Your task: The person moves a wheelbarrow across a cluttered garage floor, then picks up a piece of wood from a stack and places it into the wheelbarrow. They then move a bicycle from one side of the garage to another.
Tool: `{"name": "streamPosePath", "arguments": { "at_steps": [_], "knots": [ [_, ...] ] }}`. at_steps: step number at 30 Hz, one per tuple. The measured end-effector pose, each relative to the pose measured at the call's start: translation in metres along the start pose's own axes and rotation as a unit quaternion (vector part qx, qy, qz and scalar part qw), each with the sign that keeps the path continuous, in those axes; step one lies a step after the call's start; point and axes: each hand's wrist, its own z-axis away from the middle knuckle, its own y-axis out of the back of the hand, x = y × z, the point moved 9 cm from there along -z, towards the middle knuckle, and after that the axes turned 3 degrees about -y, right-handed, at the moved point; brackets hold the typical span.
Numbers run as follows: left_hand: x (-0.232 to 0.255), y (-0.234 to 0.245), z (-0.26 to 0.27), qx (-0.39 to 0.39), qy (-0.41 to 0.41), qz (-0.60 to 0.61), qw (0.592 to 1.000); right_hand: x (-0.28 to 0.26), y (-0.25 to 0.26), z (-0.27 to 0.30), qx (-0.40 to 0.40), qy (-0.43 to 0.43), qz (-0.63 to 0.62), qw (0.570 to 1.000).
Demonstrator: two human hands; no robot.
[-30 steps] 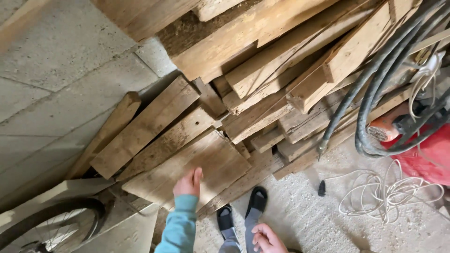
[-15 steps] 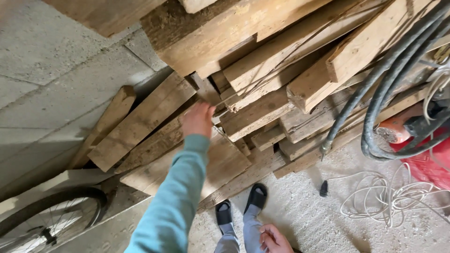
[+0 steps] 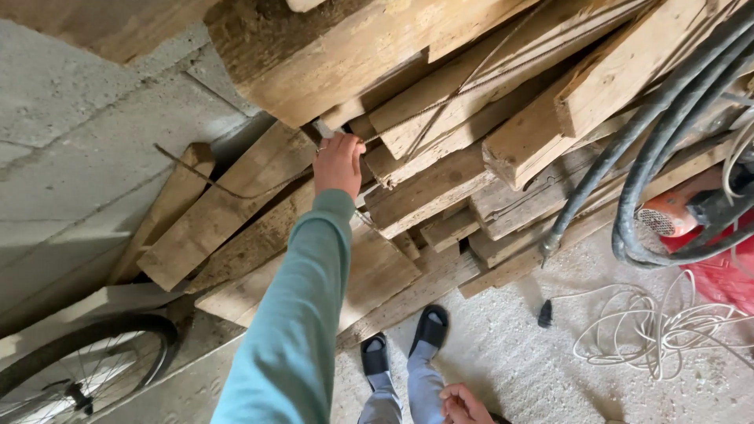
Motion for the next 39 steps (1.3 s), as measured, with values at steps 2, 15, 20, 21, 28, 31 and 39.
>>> {"name": "streamPosePath", "arguments": {
  "at_steps": [2, 15, 20, 21, 28, 31, 39],
  "knots": [
    [0.004, 0.009, 0.002, 0.046, -0.030, -0.045, 0.997, -0.003, -0.003, 0.001, -0.011, 0.022, -0.014, 1.000],
    [0.030, -0.055, 0.078, -0.018, -0.019, -0.120, 0.992, -0.037, 0.011, 0.021, 0.054, -0.003, -0.053, 0.997],
    [0.035, -0.053, 0.098, 0.007, 0.003, -0.072, 0.997, -0.022, -0.011, 0.027, 0.016, -0.023, -0.065, 0.997],
    [0.034, -0.056, 0.106, 0.006, 0.001, -0.072, 0.997, -0.023, -0.015, 0.029, 0.017, -0.023, -0.067, 0.997],
    [0.001, -0.059, 0.187, -0.080, 0.112, 0.002, 0.991, -0.029, -0.016, 0.039, 0.024, -0.027, -0.033, 0.999],
    [-0.057, -0.077, 0.237, -0.070, 0.143, -0.030, 0.987, -0.028, -0.019, 0.042, 0.020, -0.034, -0.037, 0.999],
    [-0.029, -0.020, 0.193, -0.021, -0.011, -0.091, 0.996, -0.013, -0.022, 0.042, 0.029, -0.025, -0.037, 0.999]
  ]
}}
